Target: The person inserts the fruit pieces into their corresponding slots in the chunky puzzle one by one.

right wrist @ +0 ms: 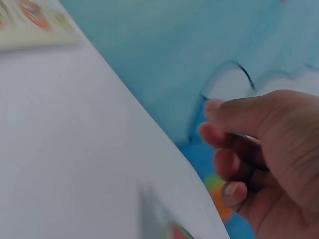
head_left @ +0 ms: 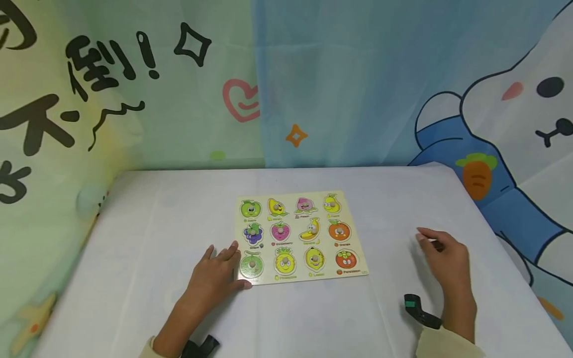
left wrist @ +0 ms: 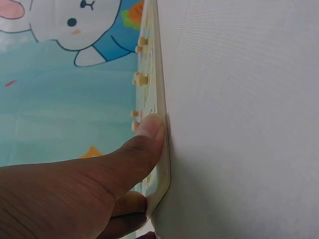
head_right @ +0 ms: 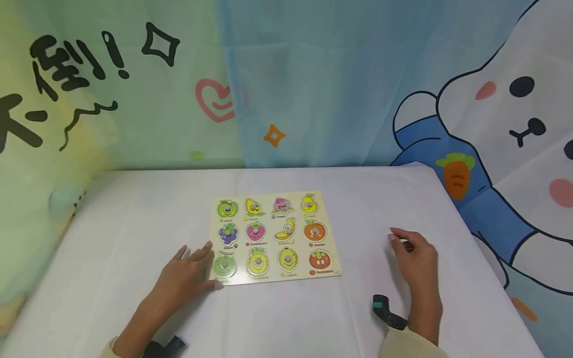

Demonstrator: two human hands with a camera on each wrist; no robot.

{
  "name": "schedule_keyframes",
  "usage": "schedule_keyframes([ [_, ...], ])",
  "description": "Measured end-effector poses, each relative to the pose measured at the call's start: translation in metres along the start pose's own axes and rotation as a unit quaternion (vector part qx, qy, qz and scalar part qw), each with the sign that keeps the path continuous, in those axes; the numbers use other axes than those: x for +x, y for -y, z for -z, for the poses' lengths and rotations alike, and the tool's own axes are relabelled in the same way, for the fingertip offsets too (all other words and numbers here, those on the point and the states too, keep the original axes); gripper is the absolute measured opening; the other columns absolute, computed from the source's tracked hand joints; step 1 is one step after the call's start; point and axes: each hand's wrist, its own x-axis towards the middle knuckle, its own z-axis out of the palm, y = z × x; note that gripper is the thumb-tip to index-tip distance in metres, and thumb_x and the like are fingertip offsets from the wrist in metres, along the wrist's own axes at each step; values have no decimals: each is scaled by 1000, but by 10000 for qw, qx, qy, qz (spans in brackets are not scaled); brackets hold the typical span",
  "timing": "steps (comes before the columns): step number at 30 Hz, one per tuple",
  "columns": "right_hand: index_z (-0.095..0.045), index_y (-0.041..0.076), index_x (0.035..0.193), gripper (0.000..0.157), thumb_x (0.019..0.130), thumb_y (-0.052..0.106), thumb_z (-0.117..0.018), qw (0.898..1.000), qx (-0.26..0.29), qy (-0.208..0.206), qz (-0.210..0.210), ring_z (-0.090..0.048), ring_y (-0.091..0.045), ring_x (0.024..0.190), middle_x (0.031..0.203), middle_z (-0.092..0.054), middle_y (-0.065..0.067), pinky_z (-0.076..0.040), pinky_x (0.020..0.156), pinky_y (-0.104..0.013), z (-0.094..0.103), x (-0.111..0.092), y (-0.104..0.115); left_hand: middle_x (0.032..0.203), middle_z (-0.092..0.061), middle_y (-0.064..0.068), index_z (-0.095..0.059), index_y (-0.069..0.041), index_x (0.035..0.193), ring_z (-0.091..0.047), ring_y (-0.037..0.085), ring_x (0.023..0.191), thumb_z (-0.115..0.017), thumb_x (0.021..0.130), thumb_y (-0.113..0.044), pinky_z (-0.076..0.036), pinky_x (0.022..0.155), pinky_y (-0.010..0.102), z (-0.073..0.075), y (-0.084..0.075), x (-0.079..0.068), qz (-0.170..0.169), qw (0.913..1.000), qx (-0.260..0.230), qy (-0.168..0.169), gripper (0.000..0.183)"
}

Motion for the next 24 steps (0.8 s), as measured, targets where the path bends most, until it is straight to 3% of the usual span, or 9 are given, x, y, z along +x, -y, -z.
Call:
schedule_keyframes([
  [4,-62,13,132,46,96,41,-58,9925,308,-281,-1152,-50,-13,85,109,-59,-1,-44,53,-20,18,3,-21,137,-54,17,-62,1,126,-56,31,122,-83,67,-49,-36,106,56,2,-2,2,-14,10000,44,36,80],
  [5,-62,13,133,47,96,41,-59,9908,351,-315,-1269,-49,-13,86,109,-59,0,-43,54,-20,19,4,-24,137,-54,17,-62,1,126,-56,30,122,-83,67,-49,-36,105,56,1,-2,2,-15,10000,74,40,80],
  [10,-61,13,134,47,95,41,-59,9843,468,-288,-1679,-49,-12,88,113,-59,-1,-44,57,-19,20,7,-34,136,-55,17,-62,1,125,-56,29,122,-82,68,-50,-39,103,56,0,-2,2,-74,9998,196,18,80],
  [16,-57,12,137,48,98,38,-55,9722,546,-100,-2273,-48,-20,98,119,-58,-8,-42,68,-24,20,8,-40,137,-55,16,-62,0,127,-56,29,122,-82,68,-50,-39,103,56,1,-2,2,-46,9997,210,82,80],
  [24,-56,4,136,44,100,28,-53,9676,272,158,-2503,-42,-35,122,139,-48,-20,-44,79,-37,21,7,-40,136,-55,16,-62,-1,126,-56,28,122,-82,67,-50,-42,101,55,1,-1,0,-44,9998,196,48,80],
])
